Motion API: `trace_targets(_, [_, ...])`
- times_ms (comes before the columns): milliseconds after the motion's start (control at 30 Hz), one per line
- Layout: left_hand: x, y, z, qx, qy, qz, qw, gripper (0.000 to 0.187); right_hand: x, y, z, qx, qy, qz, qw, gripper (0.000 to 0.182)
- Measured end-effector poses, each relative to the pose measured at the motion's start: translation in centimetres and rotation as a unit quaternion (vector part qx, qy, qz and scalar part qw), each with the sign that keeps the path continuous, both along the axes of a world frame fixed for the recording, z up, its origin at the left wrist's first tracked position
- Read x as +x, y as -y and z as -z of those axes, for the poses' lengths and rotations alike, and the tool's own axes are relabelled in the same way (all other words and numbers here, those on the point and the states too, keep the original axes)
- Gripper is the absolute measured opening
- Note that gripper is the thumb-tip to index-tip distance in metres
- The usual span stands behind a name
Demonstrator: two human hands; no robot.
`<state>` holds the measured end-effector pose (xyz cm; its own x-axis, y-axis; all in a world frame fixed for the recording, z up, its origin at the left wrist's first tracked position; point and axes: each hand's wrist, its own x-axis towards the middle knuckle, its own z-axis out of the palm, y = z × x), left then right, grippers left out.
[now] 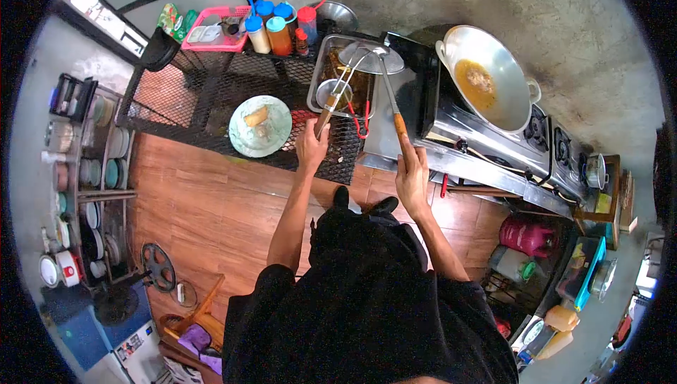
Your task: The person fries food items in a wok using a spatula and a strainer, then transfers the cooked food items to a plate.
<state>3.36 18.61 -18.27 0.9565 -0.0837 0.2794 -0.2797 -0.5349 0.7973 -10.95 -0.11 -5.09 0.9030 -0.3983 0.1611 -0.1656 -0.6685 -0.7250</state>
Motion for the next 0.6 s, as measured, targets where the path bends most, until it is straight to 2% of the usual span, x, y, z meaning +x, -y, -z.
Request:
trace_targets(400, [-1.4,-1.0,0.4,-0.011,-0.053,-0.027,0.998,0.024,1.2,-1.0,2.4,-0.02,-0.001,-0.027,0.999,0.056])
trace_targets(467, [-0.7,-1.2,0.3,-0.031,-0.042,-0.028,0.998,0.024,0.9,-1.0,2.3,-0.033,0.023,-0.044,0.998,0.055])
trace_targets(600, [-1.1,-1.6,-0.6,-0.008,-0.023,-0.038,0.999,0.026,1.5,-0.2,3.0,-0.04,0.0,-0.029,0.999,0.054])
